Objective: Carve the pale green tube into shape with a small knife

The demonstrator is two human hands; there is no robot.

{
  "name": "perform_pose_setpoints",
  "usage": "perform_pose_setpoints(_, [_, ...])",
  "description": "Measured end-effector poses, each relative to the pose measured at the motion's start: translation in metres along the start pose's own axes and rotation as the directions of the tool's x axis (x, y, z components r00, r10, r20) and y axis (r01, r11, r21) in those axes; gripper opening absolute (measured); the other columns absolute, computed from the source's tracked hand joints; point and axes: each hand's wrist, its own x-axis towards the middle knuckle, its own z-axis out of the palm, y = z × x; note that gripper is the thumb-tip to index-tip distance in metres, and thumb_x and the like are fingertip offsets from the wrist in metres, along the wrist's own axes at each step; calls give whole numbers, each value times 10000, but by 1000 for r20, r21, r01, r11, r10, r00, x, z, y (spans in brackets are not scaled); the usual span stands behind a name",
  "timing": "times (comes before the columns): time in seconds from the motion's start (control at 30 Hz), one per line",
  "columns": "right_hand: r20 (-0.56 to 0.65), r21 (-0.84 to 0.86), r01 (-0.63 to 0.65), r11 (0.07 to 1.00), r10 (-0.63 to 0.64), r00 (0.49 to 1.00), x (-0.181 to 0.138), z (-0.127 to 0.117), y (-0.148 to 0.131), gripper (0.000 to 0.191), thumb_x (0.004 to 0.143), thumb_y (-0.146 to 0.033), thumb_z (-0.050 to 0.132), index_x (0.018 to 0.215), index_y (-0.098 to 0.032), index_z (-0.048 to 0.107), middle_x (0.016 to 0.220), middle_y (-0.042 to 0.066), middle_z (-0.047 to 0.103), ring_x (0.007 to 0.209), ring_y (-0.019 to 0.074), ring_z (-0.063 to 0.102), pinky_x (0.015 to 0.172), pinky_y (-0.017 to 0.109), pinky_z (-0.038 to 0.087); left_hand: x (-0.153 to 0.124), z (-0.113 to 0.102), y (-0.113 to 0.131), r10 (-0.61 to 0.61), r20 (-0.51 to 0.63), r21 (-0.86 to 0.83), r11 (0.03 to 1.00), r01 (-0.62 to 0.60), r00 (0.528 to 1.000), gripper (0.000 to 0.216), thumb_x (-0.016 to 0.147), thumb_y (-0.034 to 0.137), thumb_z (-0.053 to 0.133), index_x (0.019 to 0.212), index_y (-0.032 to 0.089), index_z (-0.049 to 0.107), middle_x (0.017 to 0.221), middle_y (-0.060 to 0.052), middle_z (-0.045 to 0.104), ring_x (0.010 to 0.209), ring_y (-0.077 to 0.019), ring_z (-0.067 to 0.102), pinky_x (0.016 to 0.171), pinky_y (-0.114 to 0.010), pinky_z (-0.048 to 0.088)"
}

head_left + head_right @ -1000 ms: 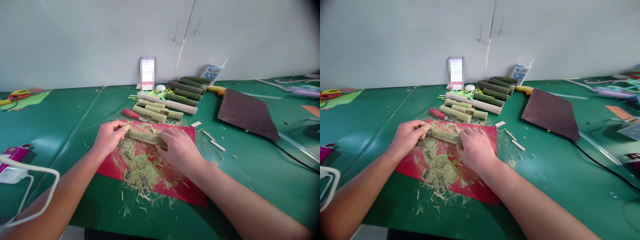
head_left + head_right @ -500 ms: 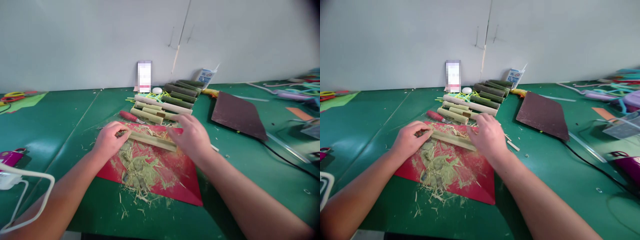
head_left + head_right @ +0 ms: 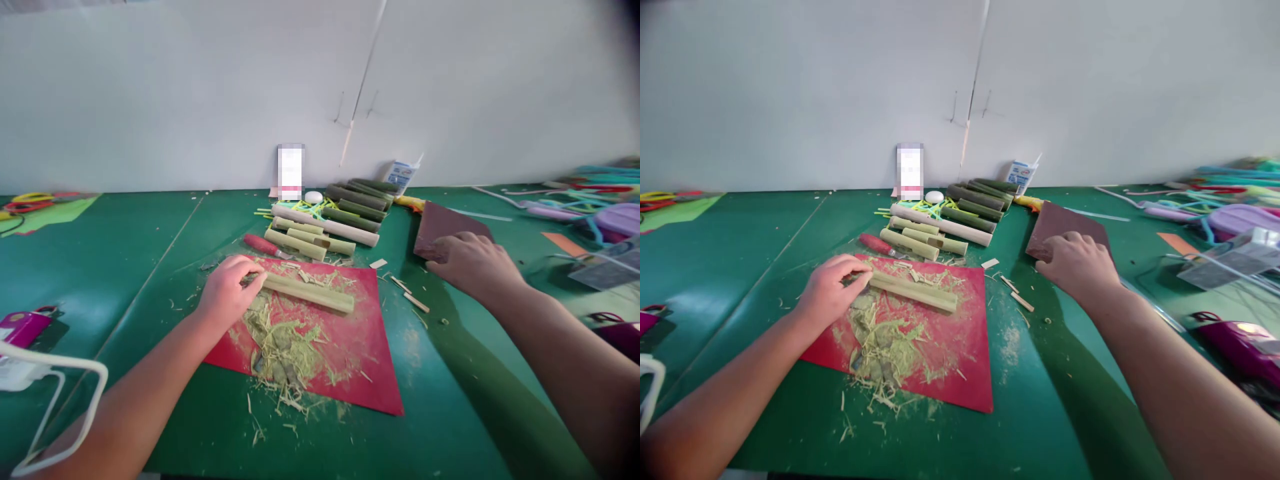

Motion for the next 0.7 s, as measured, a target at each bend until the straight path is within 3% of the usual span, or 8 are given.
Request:
perform_pose_setpoints(0.2, [-33, -14, 114, 993, -114, 993, 3, 13, 21, 341, 793, -341, 495, 1041, -173, 658, 1056, 182, 605, 966, 268, 505, 719, 389, 307, 0, -1, 1, 21, -7, -24, 999, -22, 1000, 97, 828, 214, 546, 831, 176, 635, 812, -56, 624, 805, -182, 576, 750, -337, 471])
perform_pose_setpoints(0.43, [-71, -34, 168, 985, -170, 983, 1, 15, 22, 260, 831, -280, 467, 931, -197, 692, 1037, 145, 636, 953, 237, 528, 748, 360, 319, -1, 1, -1, 11, -4, -42, 999, -11, 1000, 97, 827, 209, 545, 834, 175, 636, 824, -59, 628, 808, -183, 576, 750, -341, 472])
perform_pose_setpoints(0.57, [-243, -29, 45, 999, -51, 969, -2, -4, 27, 296, 834, -341, 477, 951, -181, 696, 1048, 164, 632, 899, 213, 538, 691, 329, 342, -1, 1, 0, -3, -4, -55, 998, 3, 1000, 101, 825, 210, 547, 852, 173, 638, 841, -62, 630, 824, -186, 576, 767, -346, 470])
perform_pose_setpoints(0.6, [-346, -11, -31, 999, 26, 938, -2, -11, 29, 299, 838, -318, 467, 973, -173, 692, 1042, 170, 634, 916, 216, 532, 690, 331, 342, -1, 1, 0, -8, -9, -61, 998, 8, 1000, 99, 823, 208, 551, 854, 173, 638, 845, -63, 631, 831, -188, 576, 773, -349, 469])
perform_pose_setpoints(0.7, [-483, 50, -77, 996, 92, 871, -3, -36, 29, 288, 807, -251, 522, 991, -112, 693, 1017, 208, 637, 934, 228, 541, 719, 351, 345, -1, 1, 0, -39, -34, -102, 994, 35, 999, 99, 818, 202, 554, 856, 177, 642, 856, -64, 638, 845, -189, 578, 783, -349, 468])
